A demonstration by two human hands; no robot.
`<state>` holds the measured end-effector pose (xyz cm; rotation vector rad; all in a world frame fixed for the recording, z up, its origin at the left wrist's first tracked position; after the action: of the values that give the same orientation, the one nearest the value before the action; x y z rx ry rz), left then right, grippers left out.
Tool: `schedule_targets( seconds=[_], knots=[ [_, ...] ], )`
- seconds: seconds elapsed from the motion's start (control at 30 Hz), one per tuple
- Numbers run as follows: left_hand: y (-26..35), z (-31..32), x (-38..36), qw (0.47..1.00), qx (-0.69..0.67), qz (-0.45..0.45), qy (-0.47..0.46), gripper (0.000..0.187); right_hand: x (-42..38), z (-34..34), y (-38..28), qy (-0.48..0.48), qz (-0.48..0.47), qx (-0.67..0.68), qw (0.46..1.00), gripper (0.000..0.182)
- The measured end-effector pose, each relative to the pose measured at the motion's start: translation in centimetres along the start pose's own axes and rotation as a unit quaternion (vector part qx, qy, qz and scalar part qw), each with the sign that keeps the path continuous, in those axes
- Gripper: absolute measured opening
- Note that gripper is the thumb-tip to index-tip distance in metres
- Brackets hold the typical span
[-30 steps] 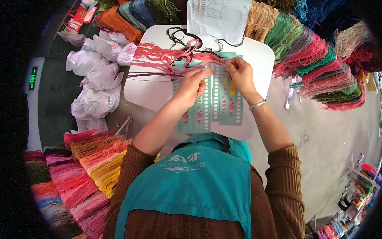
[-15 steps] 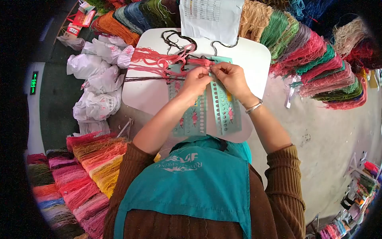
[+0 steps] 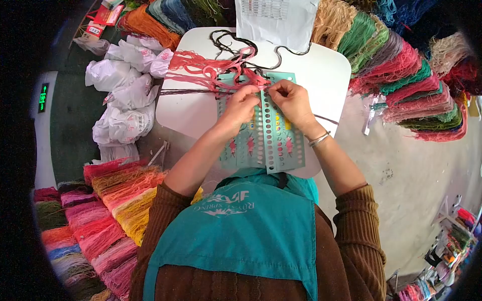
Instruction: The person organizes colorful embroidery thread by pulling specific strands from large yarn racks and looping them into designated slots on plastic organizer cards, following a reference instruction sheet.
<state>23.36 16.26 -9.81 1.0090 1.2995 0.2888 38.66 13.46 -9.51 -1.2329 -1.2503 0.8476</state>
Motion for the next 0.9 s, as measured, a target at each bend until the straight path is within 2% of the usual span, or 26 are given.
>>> schedule_targets(
  seconds=[0.07,0.17,0.27,0.33,0.43,0.47,0.53,0.57,0.6,0.73,0.83,0.9],
  knots=[
    [-0.1,0.1,-0.1,1.000,-0.008,-0.019,-0.015,0.028,0.0,0.0,0.0,-0.001,0.000,0.004,1.000,0.008],
    [0.3,0.5,0.5,1.000,-0.005,0.016,-0.022,0.023,-0.1,0.3,-0.2,-0.005,0.004,0.010,1.000,0.009],
    [0.3,0.3,0.8,1.000,0.006,-0.008,-0.017,0.017,-0.1,0.6,-0.3,-0.008,0.008,0.032,0.999,0.008],
    [0.9,0.2,0.7,0.999,0.030,0.027,0.003,0.014,-0.1,0.7,0.0,-0.011,0.008,0.041,0.999,0.008],
    [1.0,-0.7,1.7,0.990,0.116,0.070,0.048,0.012,0.1,0.9,-0.3,-0.039,0.029,0.017,0.999,0.015],
    [1.3,-1.1,1.5,0.983,0.152,0.082,0.067,0.012,0.2,0.9,-0.7,-0.063,0.024,-0.062,0.996,0.019],
    [1.4,-1.9,1.2,0.991,0.099,0.086,0.042,0.013,0.6,0.7,-1.5,-0.110,0.012,-0.216,0.970,0.027],
    [1.8,-2.0,0.6,0.993,0.071,0.087,0.029,0.013,0.8,0.8,-1.8,-0.111,0.009,-0.237,0.965,0.030],
    [2.3,-1.7,0.1,0.991,0.099,0.089,0.016,0.015,0.8,1.0,-2.0,-0.113,0.007,-0.257,0.960,0.032],
    [1.8,1.3,-2.0,0.986,0.013,-0.018,-0.167,0.017,1.1,1.3,-2.5,-0.108,-0.005,-0.305,0.946,0.040],
    [1.0,0.6,-0.8,0.992,-0.031,-0.032,-0.116,0.019,1.6,0.5,-0.5,-0.078,0.044,-0.204,0.975,0.045],
    [1.5,0.8,-0.2,0.996,0.049,0.022,-0.067,0.019,1.6,0.9,1.2,-0.071,0.038,-0.089,0.993,0.046]
  ],
)
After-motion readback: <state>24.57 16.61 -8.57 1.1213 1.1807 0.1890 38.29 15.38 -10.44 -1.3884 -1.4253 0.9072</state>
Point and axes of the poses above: each hand's wrist, its own x-axis towards the middle knuckle, its own z-axis out of the palm, y = z × x, the point moved 9 cm from there along x, towards the middle knuckle, and after that the axes turned 15 degrees about -z, right-handed, at the moved point
